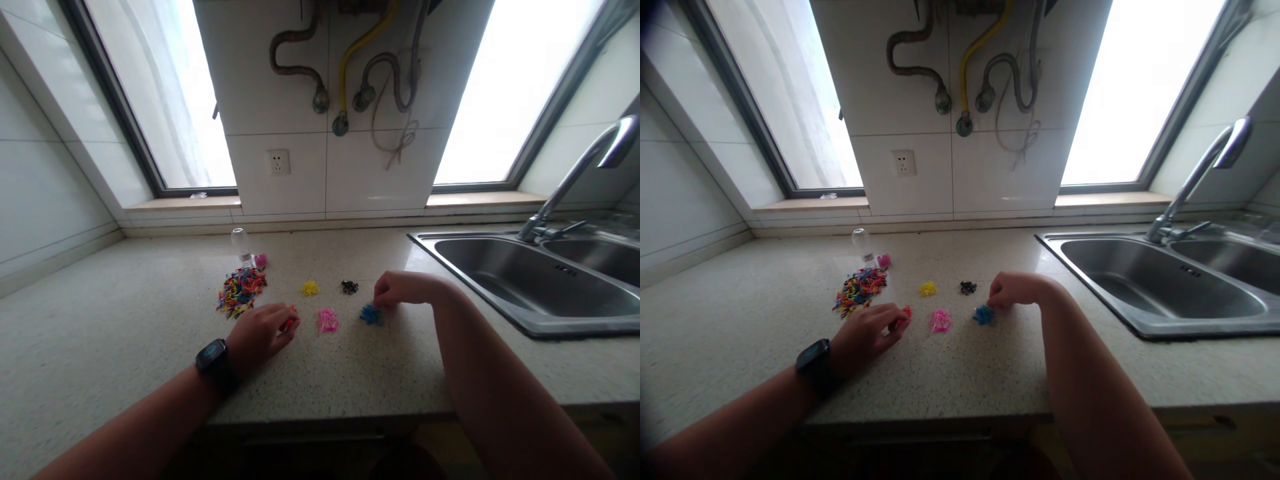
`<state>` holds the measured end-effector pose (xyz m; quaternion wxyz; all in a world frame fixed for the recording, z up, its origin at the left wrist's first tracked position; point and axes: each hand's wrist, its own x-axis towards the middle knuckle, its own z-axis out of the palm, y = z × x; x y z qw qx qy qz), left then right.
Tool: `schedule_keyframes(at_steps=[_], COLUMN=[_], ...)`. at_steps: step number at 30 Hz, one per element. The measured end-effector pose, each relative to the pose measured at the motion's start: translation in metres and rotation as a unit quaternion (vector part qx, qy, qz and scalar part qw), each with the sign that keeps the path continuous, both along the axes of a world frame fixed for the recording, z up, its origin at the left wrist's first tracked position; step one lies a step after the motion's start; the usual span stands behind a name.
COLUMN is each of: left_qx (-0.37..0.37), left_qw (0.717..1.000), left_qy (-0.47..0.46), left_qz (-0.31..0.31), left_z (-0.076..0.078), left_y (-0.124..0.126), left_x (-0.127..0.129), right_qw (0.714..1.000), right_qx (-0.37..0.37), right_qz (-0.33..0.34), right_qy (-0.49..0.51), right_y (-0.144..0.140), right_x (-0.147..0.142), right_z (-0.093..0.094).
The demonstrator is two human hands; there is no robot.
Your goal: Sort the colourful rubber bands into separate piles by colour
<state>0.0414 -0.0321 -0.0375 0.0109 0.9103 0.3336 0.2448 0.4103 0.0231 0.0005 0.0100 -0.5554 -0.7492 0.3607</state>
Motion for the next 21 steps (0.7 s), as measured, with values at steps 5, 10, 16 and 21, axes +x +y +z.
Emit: schedule_keyframes(at_steps=[5,10,16,21], left_qx=[0.010,0.026,0.041,0.065], left_qw=[1.000,0.999,0.996,0.993], left_qy=[0.012,0.035,0.055,0.045], left_qz=[0.008,0.028,0.057,0.088], left_z=[0.000,0.002,0.004,0.007], left_y=[0.001,0.005,0.016,0.032], left_x=[-0.001,-0.006,-0.017,-0.035], right_qw=[0.999,0.995,0.992,0.990], right_qx=[0.026,0.076,0.104,0.118], right_qz=[-0.021,-0.058,-0.071,-0.078], right_qy=[0.003,-0.012,-0.020,-0.026], right_y=[0.002,0.009,0.017,0.022], right_x=[0.001,-0.001,0.000,0.002], right_z=[0.000,-0.006,-0.017,-0.024])
